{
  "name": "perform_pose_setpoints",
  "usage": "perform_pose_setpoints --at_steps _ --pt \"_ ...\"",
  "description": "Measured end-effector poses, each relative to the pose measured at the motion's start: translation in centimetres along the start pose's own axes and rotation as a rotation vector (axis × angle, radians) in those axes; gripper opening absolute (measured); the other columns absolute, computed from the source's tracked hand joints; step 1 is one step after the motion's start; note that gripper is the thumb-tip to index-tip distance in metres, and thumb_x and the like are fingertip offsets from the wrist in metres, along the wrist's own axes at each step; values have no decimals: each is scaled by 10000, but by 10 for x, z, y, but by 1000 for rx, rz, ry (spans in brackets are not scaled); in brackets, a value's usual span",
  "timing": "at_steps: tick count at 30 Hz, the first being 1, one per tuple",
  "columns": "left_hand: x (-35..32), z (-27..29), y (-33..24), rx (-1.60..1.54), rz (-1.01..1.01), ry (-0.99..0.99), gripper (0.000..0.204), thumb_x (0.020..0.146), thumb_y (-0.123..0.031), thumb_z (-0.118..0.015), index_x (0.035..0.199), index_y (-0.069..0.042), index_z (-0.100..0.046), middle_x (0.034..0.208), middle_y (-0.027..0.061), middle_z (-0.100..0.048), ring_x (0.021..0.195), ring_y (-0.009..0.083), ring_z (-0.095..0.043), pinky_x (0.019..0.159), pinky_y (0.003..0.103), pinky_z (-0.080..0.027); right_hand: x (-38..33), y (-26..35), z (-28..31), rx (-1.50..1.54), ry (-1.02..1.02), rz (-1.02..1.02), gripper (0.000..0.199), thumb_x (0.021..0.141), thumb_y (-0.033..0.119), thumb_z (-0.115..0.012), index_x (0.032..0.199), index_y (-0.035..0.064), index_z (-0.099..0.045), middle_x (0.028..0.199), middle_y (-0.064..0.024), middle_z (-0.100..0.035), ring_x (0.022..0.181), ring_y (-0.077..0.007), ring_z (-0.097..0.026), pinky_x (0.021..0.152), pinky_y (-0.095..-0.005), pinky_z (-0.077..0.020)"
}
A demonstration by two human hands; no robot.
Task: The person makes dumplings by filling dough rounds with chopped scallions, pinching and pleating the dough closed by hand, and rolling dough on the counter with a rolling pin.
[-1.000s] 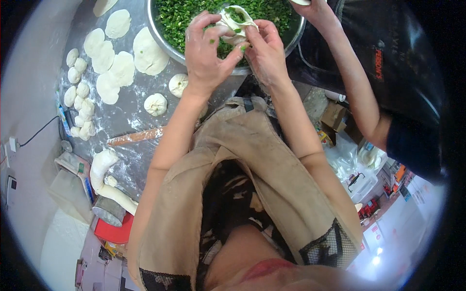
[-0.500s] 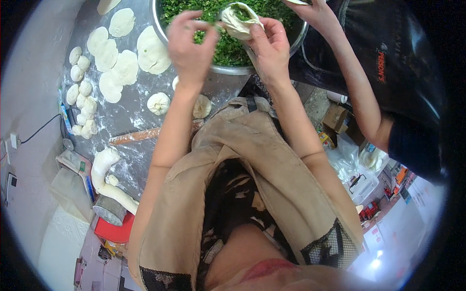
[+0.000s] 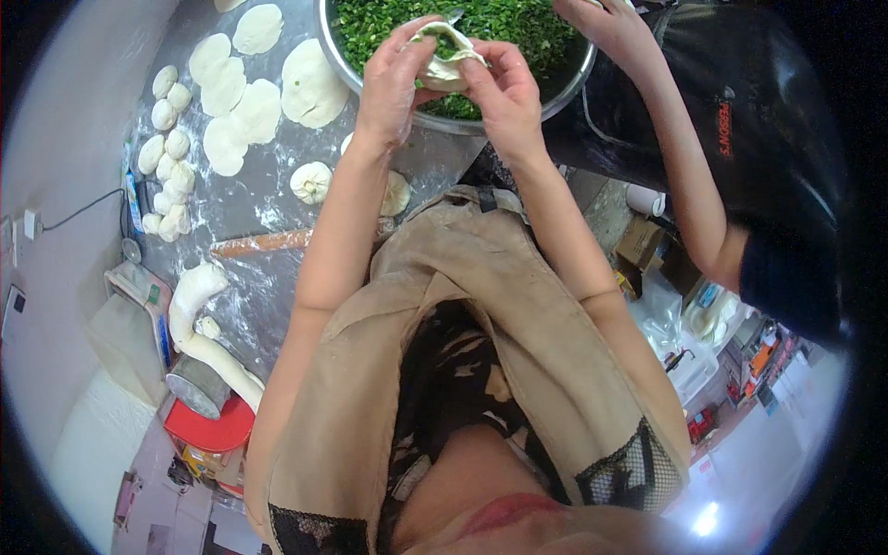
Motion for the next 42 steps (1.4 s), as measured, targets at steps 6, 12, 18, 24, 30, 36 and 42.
perform_pose_setpoints --at_steps 6,12,18,24,30,36,42 --pt "-45 3 -22 -48 -97 -25 393 887 -139 -432 1265 -36 -471 1049 93 -587 911 190 -600 799 365 -526 -25 14 -28 -58 98 18 185 903 114 -572 1041 13 -502 995 -60 -591 877 -84 -571 746 -220 -475" --pt "-93 20 -33 -126 -169 -129 333 916 -141 -445 1217 -12 -505 1027 97 -602 882 188 -624 734 369 -562 -58 23 -64 -94 191 45 192 902 119 -574 1032 -2 -500 965 -61 -602 856 -83 -578 740 -218 -478" --pt "-134 30 -42 -151 -205 -227 298 897 -91 -501 1187 -26 -527 963 76 -619 800 147 -636 674 324 -586 -83 29 -91 -108 245 53 169 881 115 -605 990 4 -538 790 -22 -629 720 -55 -575 626 -188 -461" --pt "-156 36 -49 -107 -253 -223 285 880 -59 -505 1158 -18 -551 937 83 -626 793 152 -639 677 336 -591 -98 65 -105 -805 200 689 241 761 128 -699 951 12 -605 921 -87 -614 849 -184 -594 715 -295 -474" --pt "-172 46 -57 -33 -264 -269 272 868 -46 -511 1128 -20 -588 954 86 -630 803 150 -641 693 331 -589 -102 78 -125 -793 237 690 159 701 98 -702 831 48 -624 824 -85 -537 789 -250 -516 697 -359 -427" --pt "-189 52 -64 146 -150 -227 300 849 -33 -492 1119 -54 -621 919 48 -636 773 125 -639 682 293 -567 -120 73 -136 -974 321 995 158 671 51 -680 812 92 -622 836 -64 -532 812 -273 -502 689 -375 -386" --pt "-210 63 -75 120 -59 -52 539 916 -371 -307 1259 -2 -498 1260 89 -538 1096 209 -544 881 359 -479 -123 73 -147 -967 423 994 133 682 100 -690 800 79 -634 854 -74 -543 838 -262 -511 720 -371 -399"
Point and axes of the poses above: each hand's wrist, its own x-axis towards the middle knuckle, its own z-axis out of the back of the hand, y = z × x, the point moved 5 cm from there along x, towards the middle knuckle
